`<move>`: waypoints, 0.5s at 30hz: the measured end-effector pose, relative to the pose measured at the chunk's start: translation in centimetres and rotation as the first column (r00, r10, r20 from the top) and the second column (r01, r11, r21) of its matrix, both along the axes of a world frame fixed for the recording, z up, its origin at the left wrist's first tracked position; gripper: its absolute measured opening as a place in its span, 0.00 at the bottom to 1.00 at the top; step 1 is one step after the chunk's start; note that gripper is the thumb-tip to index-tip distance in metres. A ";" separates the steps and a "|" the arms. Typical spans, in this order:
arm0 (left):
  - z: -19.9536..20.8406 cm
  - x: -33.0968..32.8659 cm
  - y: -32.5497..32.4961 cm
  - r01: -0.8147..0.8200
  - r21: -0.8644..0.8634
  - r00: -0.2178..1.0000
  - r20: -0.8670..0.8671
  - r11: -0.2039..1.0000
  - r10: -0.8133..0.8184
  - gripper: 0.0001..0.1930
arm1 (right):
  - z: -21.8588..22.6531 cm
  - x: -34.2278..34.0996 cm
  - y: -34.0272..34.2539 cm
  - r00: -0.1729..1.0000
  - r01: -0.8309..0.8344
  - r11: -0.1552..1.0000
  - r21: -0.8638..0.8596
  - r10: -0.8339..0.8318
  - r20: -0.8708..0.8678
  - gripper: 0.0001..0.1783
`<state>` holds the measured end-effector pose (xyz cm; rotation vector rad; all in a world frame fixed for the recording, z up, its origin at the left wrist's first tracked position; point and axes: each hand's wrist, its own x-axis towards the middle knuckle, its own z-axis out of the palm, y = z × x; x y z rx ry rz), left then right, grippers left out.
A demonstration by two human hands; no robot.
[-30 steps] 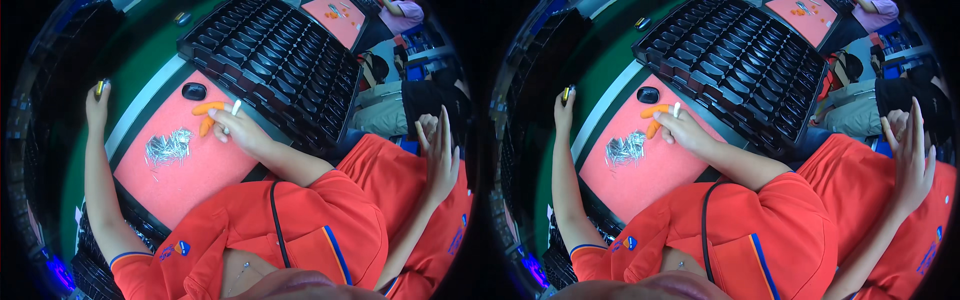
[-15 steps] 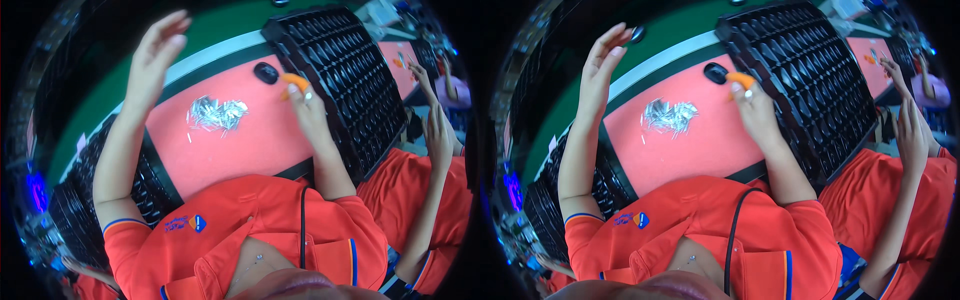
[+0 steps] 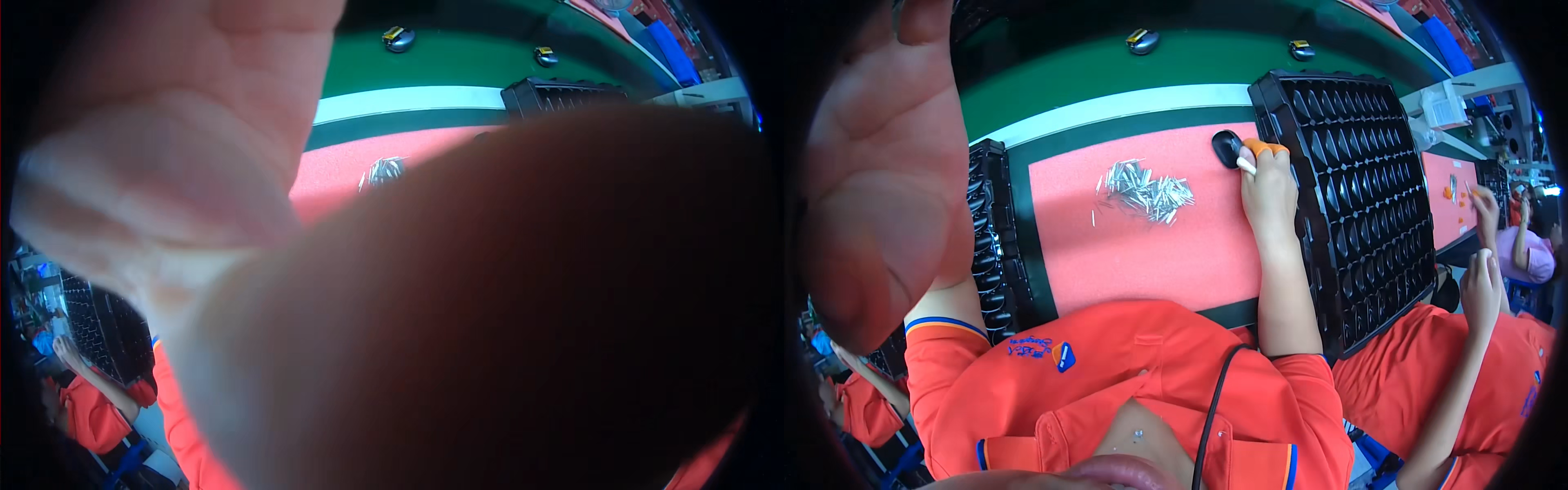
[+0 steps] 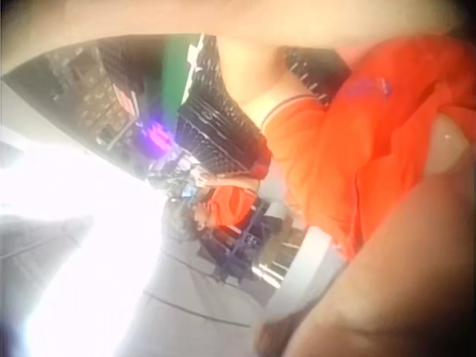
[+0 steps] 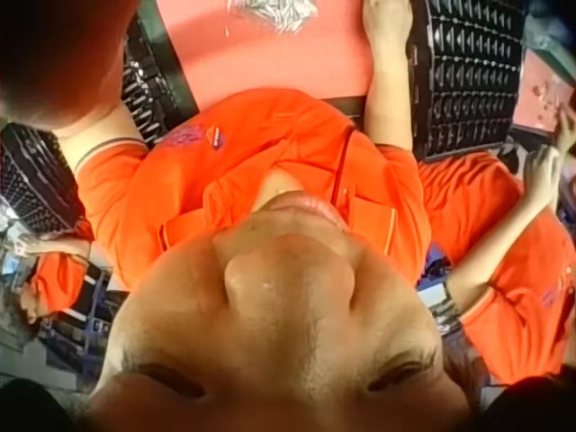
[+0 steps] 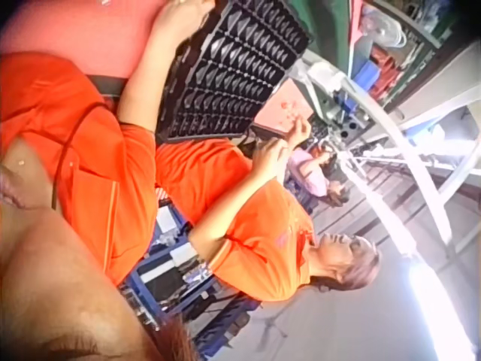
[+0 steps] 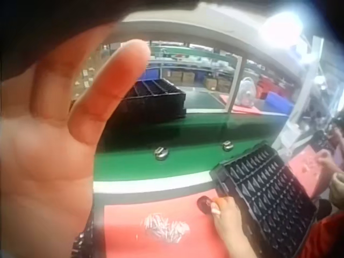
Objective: The worker is assembling small electronic parts and placing them into a sorting tray at a factory station.
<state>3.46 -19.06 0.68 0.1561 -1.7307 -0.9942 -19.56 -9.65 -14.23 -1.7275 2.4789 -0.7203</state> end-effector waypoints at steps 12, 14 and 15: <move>-1.6 -2.1 -0.5 0.223 0.142 0.961 -0.197 0.964 -0.193 0.40 | -1.1 0.4 -0.4 0.956 -0.139 0.977 -0.159 0.174 0.236 0.17; -2.2 -1.5 0.0 0.205 0.189 0.967 -0.189 0.960 -0.170 0.39 | -2.6 0.0 -0.5 0.919 -0.083 0.982 -0.172 0.142 0.368 0.17; -2.6 -1.0 -1.2 0.182 0.184 0.971 -0.185 0.966 -0.148 0.38 | -1.9 0.6 -1.1 0.953 -0.115 0.991 -0.064 0.128 0.275 0.17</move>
